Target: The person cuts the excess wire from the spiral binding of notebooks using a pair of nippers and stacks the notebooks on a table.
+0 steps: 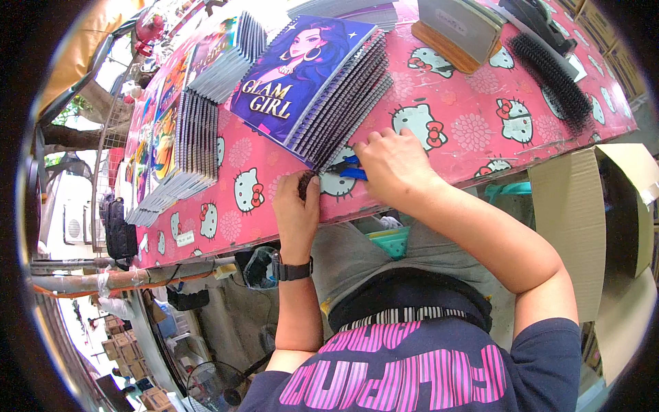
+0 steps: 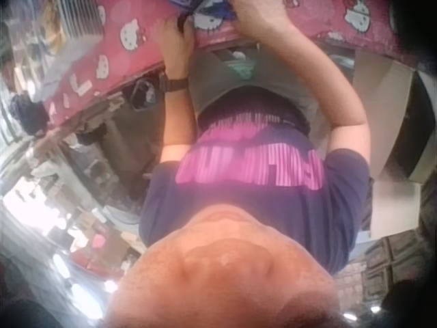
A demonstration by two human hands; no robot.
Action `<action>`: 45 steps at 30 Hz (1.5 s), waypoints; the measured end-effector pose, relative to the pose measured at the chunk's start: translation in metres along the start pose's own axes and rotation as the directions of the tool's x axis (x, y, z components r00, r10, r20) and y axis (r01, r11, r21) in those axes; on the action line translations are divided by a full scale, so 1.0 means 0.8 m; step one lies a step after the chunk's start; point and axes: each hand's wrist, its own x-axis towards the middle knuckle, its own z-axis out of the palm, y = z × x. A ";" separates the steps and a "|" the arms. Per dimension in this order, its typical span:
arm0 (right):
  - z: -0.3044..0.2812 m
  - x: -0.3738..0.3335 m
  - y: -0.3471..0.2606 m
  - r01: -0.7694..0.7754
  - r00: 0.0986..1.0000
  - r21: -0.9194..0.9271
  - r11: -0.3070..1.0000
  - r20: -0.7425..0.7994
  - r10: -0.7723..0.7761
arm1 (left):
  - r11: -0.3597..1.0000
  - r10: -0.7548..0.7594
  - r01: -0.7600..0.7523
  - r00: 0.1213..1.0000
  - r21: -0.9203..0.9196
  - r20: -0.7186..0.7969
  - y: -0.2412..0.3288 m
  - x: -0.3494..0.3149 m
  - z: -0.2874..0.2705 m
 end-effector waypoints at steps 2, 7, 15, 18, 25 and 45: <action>0.007 0.001 -0.005 0.046 0.995 -0.080 0.996 -0.085 -0.052 | 1.000 -0.010 0.010 1.000 0.005 0.010 0.000 0.000 0.000; 0.003 0.008 -0.016 0.017 1.000 -0.108 0.994 0.023 -0.014 | 0.999 0.014 -0.013 0.999 0.033 -0.029 -0.002 -0.001 0.005; -0.002 0.011 -0.012 -0.022 0.991 0.014 1.000 0.133 0.020 | 0.998 0.012 -0.010 0.999 0.055 -0.036 0.002 0.002 0.007; -0.012 0.009 -0.007 -0.071 0.986 0.045 0.996 0.151 0.064 | 1.000 0.008 -0.008 1.000 -0.013 -0.004 -0.002 -0.003 -0.006; -0.024 -0.033 0.045 -0.209 0.978 0.597 0.774 0.133 0.161 | 0.415 -0.611 0.147 0.777 -0.898 -0.155 -0.071 -0.066 -0.136; -0.004 -0.055 0.033 -0.200 0.975 0.887 0.415 0.140 0.170 | 0.821 -0.063 0.500 0.561 0.277 -0.825 -0.283 -0.153 -0.201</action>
